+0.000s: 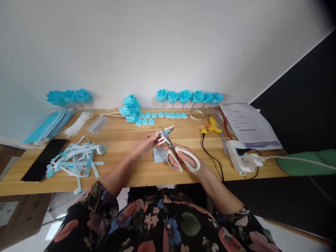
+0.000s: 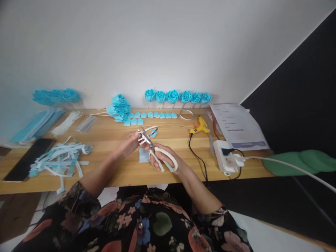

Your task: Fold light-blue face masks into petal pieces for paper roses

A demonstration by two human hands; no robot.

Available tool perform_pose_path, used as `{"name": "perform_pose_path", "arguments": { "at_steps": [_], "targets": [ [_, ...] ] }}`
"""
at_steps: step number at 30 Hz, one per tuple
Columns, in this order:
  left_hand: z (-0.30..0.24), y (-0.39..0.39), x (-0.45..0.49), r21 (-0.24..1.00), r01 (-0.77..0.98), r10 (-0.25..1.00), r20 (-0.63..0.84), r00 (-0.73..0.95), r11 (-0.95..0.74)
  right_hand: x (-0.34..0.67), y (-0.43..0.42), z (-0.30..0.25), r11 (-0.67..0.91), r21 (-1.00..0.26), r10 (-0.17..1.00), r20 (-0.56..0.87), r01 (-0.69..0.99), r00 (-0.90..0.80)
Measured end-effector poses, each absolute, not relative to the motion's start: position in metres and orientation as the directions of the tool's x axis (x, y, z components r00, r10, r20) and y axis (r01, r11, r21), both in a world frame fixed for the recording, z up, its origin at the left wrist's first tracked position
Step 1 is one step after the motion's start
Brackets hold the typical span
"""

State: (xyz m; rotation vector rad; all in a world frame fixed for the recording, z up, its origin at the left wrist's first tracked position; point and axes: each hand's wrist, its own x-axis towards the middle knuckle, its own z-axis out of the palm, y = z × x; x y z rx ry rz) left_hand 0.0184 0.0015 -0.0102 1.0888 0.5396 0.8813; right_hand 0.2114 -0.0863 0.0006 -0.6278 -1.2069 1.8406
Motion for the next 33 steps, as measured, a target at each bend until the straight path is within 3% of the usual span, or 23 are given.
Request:
{"name": "perform_pose_path", "arguments": {
  "at_steps": [13, 23, 33],
  "targets": [
    [-0.011, -0.001, 0.015, 0.948, -0.292, 0.797, 0.079, 0.599, 0.125, 0.204, -0.087, -0.001, -0.276, -0.848, 0.856, -0.003, -0.452, -0.518],
    [0.003, -0.002, 0.016, 0.894, -0.409, 0.759, 0.136, 0.637, 0.183, 0.207, -0.086, -0.006, -0.292, -0.822, 0.877, -0.025, -0.489, -0.480],
    [0.003, -0.003, 0.016, 0.931, -0.313, 0.826, 0.022, 0.564, 0.189, 0.204, -0.092, 0.004, -0.299, -0.865, 0.881, -0.088, -0.403, -0.465]
  ]
}}
